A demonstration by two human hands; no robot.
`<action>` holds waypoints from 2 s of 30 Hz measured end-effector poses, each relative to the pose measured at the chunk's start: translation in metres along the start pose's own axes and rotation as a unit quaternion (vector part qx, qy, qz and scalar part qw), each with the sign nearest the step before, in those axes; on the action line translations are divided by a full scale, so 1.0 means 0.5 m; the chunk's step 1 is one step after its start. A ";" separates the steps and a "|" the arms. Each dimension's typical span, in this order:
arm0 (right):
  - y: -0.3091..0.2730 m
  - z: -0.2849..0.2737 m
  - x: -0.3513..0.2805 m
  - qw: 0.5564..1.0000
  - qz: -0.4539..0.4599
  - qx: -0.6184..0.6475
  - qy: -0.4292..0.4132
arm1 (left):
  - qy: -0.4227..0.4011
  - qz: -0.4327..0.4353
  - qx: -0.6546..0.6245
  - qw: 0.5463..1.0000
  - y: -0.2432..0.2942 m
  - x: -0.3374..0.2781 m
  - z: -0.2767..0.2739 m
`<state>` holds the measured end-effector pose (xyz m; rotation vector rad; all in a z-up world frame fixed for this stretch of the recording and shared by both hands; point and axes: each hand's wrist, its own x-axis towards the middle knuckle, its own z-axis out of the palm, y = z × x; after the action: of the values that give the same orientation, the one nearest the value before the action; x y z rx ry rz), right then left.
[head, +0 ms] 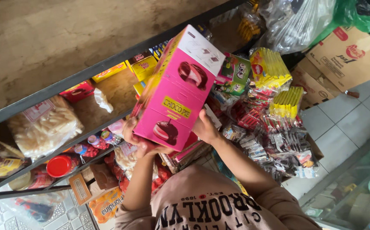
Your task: The person wipes a wooden shelf surface with a white tissue, removes a hair tie, and then wipes and restacks several boxes of Choco Pie snacks. The person handles the boxes one at a time, wiping their surfaces before placing them back on the shelf.
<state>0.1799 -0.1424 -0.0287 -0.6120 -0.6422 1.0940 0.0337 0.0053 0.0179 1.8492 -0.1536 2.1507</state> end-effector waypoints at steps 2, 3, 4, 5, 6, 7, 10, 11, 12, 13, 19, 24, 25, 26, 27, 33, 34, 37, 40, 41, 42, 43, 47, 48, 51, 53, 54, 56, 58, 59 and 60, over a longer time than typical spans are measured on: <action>0.002 -0.014 0.006 0.999 0.010 0.043 0.029 | 0.009 -0.026 -0.016 0.999 -0.042 -0.011 -0.028; 0.003 -0.021 0.012 0.999 0.012 0.047 0.014 | -0.012 0.007 -0.007 1.000 -0.061 -0.015 -0.040; 0.004 -0.027 0.027 0.999 0.014 0.051 -0.005 | -0.032 0.050 0.001 0.998 -0.082 -0.015 -0.049; 0.007 -0.031 0.042 0.998 0.016 0.055 -0.023 | -0.054 0.133 0.003 0.990 -0.098 -0.011 -0.061; 0.010 -0.035 0.056 0.998 0.008 0.058 -0.017 | -0.087 0.116 0.009 0.989 -0.108 -0.005 -0.074; 0.014 -0.037 0.070 0.998 0.000 0.060 -0.011 | -0.121 0.098 0.016 0.988 -0.119 0.007 -0.091; 0.045 -0.027 0.127 0.997 -0.047 0.059 -0.023 | -0.200 0.040 0.077 0.976 -0.129 0.048 -0.134; 0.059 -0.018 0.146 0.996 -0.067 0.058 -0.031 | -0.223 0.020 0.105 0.969 -0.128 0.062 -0.149; 0.075 -0.008 0.160 0.995 -0.084 0.052 -0.006 | -0.240 -0.001 0.132 0.962 -0.125 0.076 -0.165; 0.090 0.006 0.174 0.994 -0.102 0.046 0.019 | -0.256 -0.023 0.159 0.953 -0.122 0.091 -0.181; 0.152 0.167 0.260 0.987 -0.128 0.068 0.072 | -0.316 -0.156 0.139 0.926 -0.089 0.193 -0.291; 0.190 0.316 0.317 0.986 -0.140 0.059 0.075 | -0.312 -0.245 0.133 0.908 -0.083 0.263 -0.397; 0.196 0.342 0.327 0.984 -0.157 0.048 0.069 | -0.305 -0.249 0.129 0.910 -0.088 0.282 -0.417; 0.200 0.365 0.338 0.982 -0.176 0.037 0.064 | -0.298 -0.254 0.123 0.912 -0.094 0.301 -0.434; 0.206 0.387 0.355 0.981 -0.183 0.030 0.060 | -0.286 -0.256 0.122 0.915 -0.101 0.320 -0.449; 0.236 0.488 0.451 0.976 -0.202 -0.065 0.042 | -0.236 -0.230 0.091 0.940 -0.160 0.406 -0.519; 0.238 0.506 0.469 0.974 -0.208 -0.084 0.034 | -0.228 -0.218 0.095 0.944 -0.177 0.417 -0.528; 0.229 0.556 0.502 0.948 -0.250 -0.193 0.024 | -0.217 -0.238 0.089 0.943 -0.215 0.437 -0.557; 0.221 0.602 0.537 0.920 -0.301 -0.248 -0.029 | -0.209 -0.242 0.102 0.942 -0.248 0.454 -0.586; 0.223 0.612 0.549 0.913 -0.315 -0.253 -0.055 | -0.205 -0.238 0.111 0.943 -0.256 0.458 -0.594; 0.228 0.620 0.561 0.912 -0.308 -0.262 -0.068 | -0.203 -0.256 0.117 0.938 -0.265 0.463 -0.602; 0.236 0.627 0.574 0.911 -0.300 -0.270 -0.081 | -0.202 -0.274 0.124 0.932 -0.274 0.468 -0.609; 0.263 0.616 0.620 0.815 -0.336 -0.462 -0.096 | -0.209 -0.251 0.197 0.924 -0.308 0.482 -0.644; 0.271 0.612 0.630 0.816 -0.334 -0.458 -0.110 | -0.216 -0.255 0.236 0.912 -0.315 0.482 -0.655; 0.285 0.610 0.656 0.782 -0.343 -0.500 -0.148 | -0.221 -0.213 0.356 0.883 -0.339 0.475 -0.683; 0.296 0.619 0.667 0.703 -0.360 -0.589 -0.170 | -0.209 -0.115 0.439 0.866 -0.352 0.460 -0.701; 0.301 0.630 0.675 0.721 -0.374 -0.558 -0.169 | -0.210 -0.131 0.418 0.874 -0.360 0.454 -0.710; 0.310 0.655 0.694 0.755 -0.399 -0.494 -0.165 | -0.210 -0.162 0.373 0.889 -0.374 0.442 -0.726; 0.308 0.676 0.717 0.754 -0.371 -0.506 -0.195 | -0.216 -0.242 0.359 0.875 -0.381 0.432 -0.742; 0.308 0.687 0.728 0.754 -0.356 -0.511 -0.209 | -0.218 -0.282 0.350 0.866 -0.383 0.429 -0.749; 0.311 0.697 0.737 0.758 -0.343 -0.512 -0.212 | -0.197 -0.284 0.311 0.886 -0.386 0.428 -0.756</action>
<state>-0.0513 0.2994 0.1525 -0.9379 -1.7546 0.0673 -0.2948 0.3249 0.1433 2.2575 0.9804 1.4782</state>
